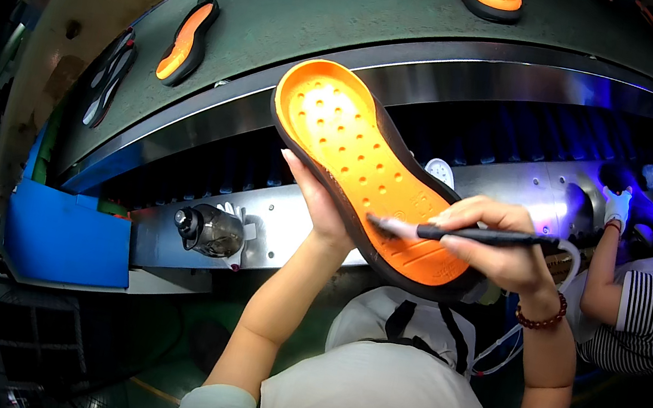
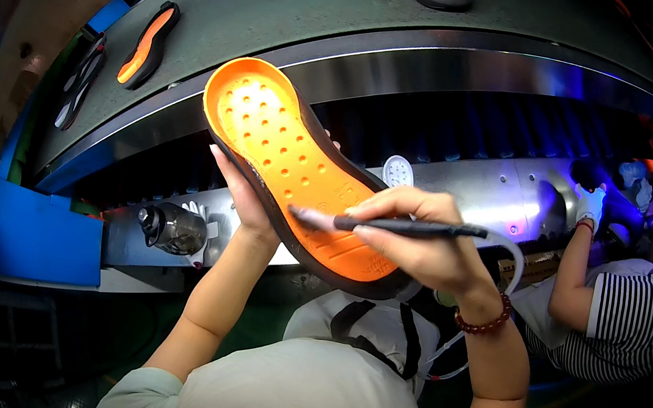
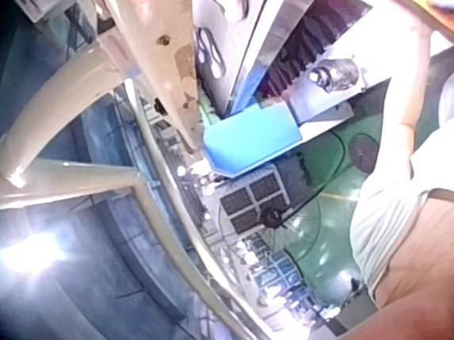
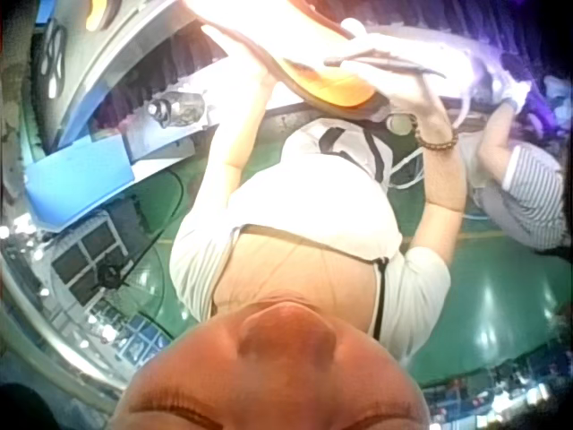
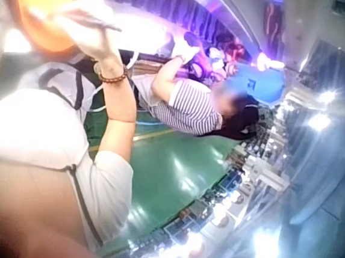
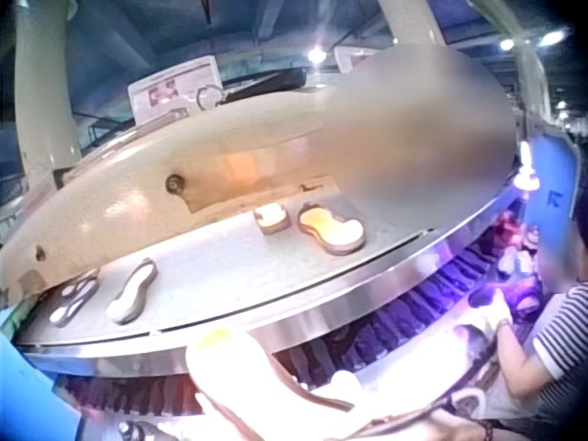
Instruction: The person repeatedly picks up orange shoe insoles from a conveyor belt and scrubs their surfaces with a brush. After cleaning each insole, they place it back on the belt. The process is repeated for multiple insoles in a factory setting.
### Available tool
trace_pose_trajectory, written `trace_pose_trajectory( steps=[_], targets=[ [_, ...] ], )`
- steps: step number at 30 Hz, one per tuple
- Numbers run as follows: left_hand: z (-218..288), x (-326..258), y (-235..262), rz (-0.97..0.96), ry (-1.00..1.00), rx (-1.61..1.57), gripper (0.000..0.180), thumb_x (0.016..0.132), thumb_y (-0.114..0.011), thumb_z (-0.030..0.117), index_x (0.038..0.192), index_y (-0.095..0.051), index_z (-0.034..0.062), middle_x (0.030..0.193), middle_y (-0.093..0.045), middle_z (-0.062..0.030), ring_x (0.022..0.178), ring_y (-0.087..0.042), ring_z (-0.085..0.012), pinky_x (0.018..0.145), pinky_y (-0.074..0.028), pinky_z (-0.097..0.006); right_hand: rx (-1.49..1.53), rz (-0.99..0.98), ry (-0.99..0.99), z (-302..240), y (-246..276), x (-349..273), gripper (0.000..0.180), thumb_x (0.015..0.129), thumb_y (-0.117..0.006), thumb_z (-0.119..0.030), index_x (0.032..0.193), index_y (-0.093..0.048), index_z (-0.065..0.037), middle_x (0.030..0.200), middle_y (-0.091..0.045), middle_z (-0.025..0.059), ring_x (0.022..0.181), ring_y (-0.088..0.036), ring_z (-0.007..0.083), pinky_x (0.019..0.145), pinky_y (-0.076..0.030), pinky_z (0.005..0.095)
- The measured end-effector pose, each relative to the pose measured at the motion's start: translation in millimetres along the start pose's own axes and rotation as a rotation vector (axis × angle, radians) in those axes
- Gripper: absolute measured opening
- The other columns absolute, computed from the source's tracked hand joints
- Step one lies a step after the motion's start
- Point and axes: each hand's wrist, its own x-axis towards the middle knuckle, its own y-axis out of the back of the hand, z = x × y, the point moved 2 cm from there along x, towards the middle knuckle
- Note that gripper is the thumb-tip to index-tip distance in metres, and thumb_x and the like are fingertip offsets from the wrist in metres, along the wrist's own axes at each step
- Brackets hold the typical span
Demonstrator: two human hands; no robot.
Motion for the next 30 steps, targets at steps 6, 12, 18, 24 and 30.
trace_pose_trajectory(
  steps=[6, 12, 18, 24, 30],
  targets=[
    [18, 5, 2, -0.045, -0.052, 0.026, 0.079, 0.079, -0.02, 0.07, 0.131, -0.029, 0.0102, 0.126, -0.042, -0.0159, 0.112, -0.046, -0.032, 0.095, -0.037, -0.043, 0.005, -0.198, 0.105, -8, 3, -16, 0.017, 0.069, -0.064, 0.005, 0.086, -0.063, 0.001, 0.088, -0.064, 0.0109, 0.083, -0.061, 0.018, 0.075, -0.047, 0.0272],
    [23, 4, -10, -0.058, -0.056, 0.001, 0.072, 0.083, -0.021, 0.065, 0.13, -0.033, 0.0112, 0.13, -0.041, -0.005, 0.115, -0.044, -0.0206, 0.097, -0.035, -0.034, -0.243, -0.191, 0.157, 0, -1, -22, 0.021, 0.067, -0.068, 0.002, 0.087, -0.065, -0.002, 0.087, -0.064, 0.0081, 0.086, -0.059, 0.0192, 0.078, -0.046, 0.0287],
    [29, 6, -18, -0.03, -0.024, -0.002, 0.072, 0.083, -0.021, 0.065, 0.13, -0.033, 0.0117, 0.13, -0.041, -0.0049, 0.114, -0.045, -0.0201, 0.096, -0.037, -0.034, -0.001, 0.011, -0.009, 10, 20, -31, 0.019, 0.066, -0.068, 0.003, 0.084, -0.065, -0.001, 0.086, -0.064, 0.0102, 0.086, -0.058, 0.0194, 0.079, -0.045, 0.0287],
    [35, 13, -17, -0.143, -0.015, -0.073, 0.068, 0.085, -0.026, 0.061, 0.13, -0.034, 0.0113, 0.13, -0.041, -0.0068, 0.115, -0.044, -0.0232, 0.097, -0.035, -0.038, -0.131, -0.221, 0.08, 10, 19, -38, 0.022, 0.063, -0.071, -0.002, 0.084, -0.067, -0.003, 0.088, -0.066, 0.0082, 0.098, -0.053, 0.0193, 0.092, -0.035, 0.034],
    [38, 19, -36, -0.432, 0.254, -0.353, 0.07, 0.087, -0.025, 0.057, 0.126, -0.036, -0.0007, 0.127, -0.042, -0.0155, 0.114, -0.046, -0.0231, 0.095, -0.038, -0.036, 0.547, 0.098, -0.094, 30, 23, -36, 0.017, 0.07, -0.062, 0.003, 0.087, -0.061, 0.003, 0.092, -0.061, 0.0178, 0.095, -0.056, 0.0242, 0.086, -0.044, 0.0338]
  ],
)
